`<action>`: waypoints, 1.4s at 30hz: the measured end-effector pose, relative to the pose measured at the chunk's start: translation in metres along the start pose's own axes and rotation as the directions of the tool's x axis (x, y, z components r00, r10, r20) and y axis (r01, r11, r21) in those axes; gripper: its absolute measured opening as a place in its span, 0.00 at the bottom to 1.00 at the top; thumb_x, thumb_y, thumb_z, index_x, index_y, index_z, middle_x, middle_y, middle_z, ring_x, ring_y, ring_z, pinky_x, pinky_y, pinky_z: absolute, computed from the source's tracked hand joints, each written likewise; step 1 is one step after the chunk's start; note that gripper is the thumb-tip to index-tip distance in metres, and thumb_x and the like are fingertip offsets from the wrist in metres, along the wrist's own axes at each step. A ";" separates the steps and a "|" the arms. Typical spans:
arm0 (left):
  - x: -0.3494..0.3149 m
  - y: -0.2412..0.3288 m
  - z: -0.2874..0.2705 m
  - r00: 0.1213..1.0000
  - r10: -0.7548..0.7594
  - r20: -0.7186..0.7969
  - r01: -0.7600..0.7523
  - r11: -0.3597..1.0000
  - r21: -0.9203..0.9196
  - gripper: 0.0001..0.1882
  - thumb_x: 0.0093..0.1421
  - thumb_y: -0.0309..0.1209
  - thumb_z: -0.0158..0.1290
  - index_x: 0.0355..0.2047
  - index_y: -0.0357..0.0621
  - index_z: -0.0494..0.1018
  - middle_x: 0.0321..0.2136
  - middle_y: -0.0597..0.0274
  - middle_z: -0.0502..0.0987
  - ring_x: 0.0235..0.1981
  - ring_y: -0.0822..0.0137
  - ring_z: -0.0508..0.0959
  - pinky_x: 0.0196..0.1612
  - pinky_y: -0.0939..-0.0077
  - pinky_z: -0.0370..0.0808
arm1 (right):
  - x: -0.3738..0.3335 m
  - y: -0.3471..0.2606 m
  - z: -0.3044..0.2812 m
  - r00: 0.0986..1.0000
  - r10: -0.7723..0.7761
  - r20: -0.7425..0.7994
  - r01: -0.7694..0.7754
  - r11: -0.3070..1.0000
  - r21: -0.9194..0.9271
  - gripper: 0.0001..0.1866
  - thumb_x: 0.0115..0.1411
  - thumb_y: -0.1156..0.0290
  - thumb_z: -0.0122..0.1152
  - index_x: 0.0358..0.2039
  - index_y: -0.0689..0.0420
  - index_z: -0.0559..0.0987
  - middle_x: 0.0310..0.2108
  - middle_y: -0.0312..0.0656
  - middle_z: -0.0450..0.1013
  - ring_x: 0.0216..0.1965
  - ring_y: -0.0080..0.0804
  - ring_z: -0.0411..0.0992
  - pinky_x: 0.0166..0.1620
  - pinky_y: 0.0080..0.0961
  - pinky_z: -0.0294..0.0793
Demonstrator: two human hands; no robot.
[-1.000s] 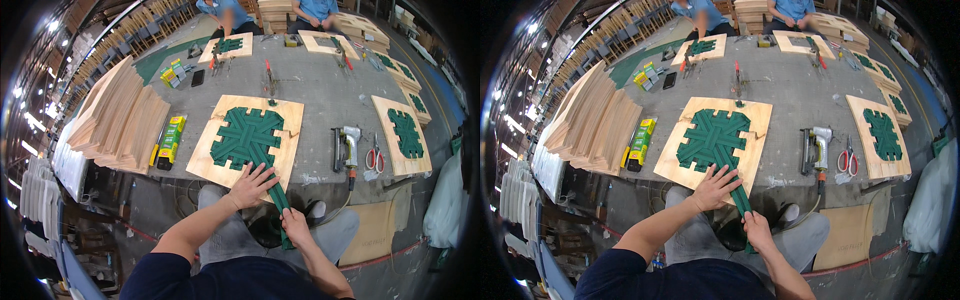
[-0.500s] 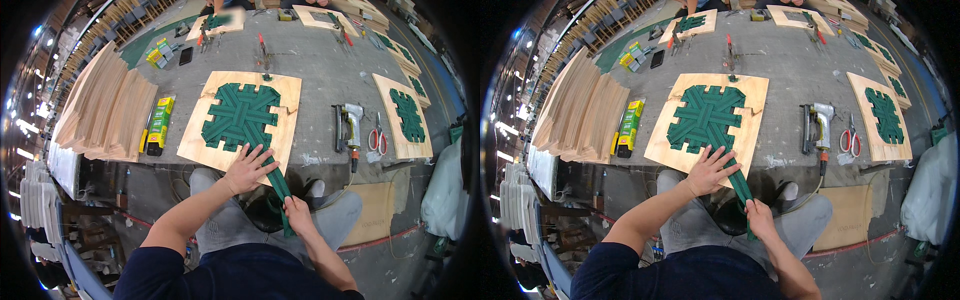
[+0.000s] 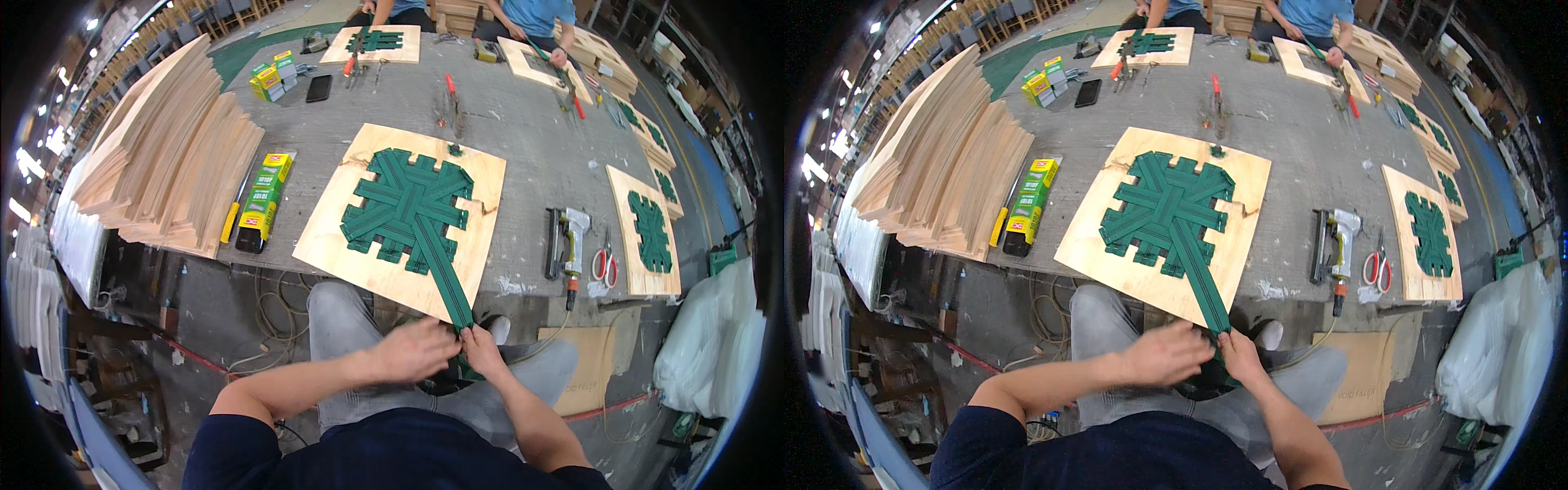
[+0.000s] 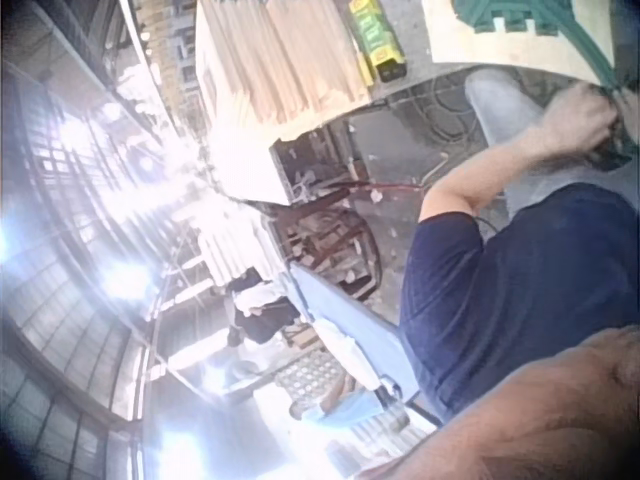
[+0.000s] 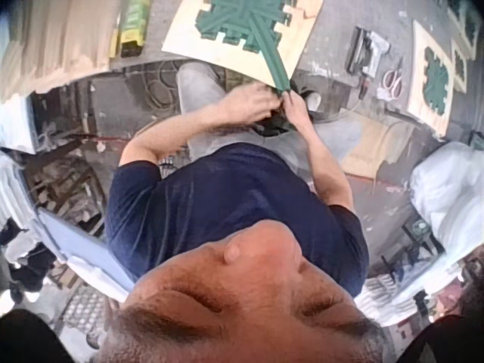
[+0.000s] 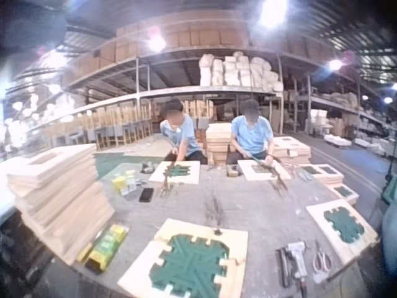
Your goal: The person weaves green strips of material into a crisscross pattern on a square wooden board. They use a staple gun to secure the strips in place and scissors to trim excess material. The task is performed at a workbench in a workshop setting.
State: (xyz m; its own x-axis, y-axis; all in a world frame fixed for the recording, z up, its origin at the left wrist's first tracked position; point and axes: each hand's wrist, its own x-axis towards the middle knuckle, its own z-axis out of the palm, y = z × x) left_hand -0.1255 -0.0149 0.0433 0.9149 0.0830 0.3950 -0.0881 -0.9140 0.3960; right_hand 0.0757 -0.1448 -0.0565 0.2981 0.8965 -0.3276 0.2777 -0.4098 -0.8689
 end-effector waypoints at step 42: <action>0.019 -0.059 0.124 0.849 -0.527 0.041 0.529 0.843 -0.101 0.18 0.69 0.48 0.51 0.50 0.54 0.80 0.52 0.57 0.81 0.53 0.49 0.79 0.57 0.51 0.74 | 0.119 -0.097 -0.241 0.801 0.229 -0.554 -0.161 0.972 0.170 0.19 0.50 0.79 0.65 0.44 0.65 0.74 0.28 0.46 0.75 0.23 0.37 0.75 0.25 0.36 0.77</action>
State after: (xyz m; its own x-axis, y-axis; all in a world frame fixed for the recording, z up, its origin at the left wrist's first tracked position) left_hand -0.0540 -0.0082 -0.0752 0.8392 0.5359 0.0921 0.3695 -0.6862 0.6265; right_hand 0.3045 -0.0387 0.0782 0.8080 0.5308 -0.2559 0.0671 -0.5143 -0.8550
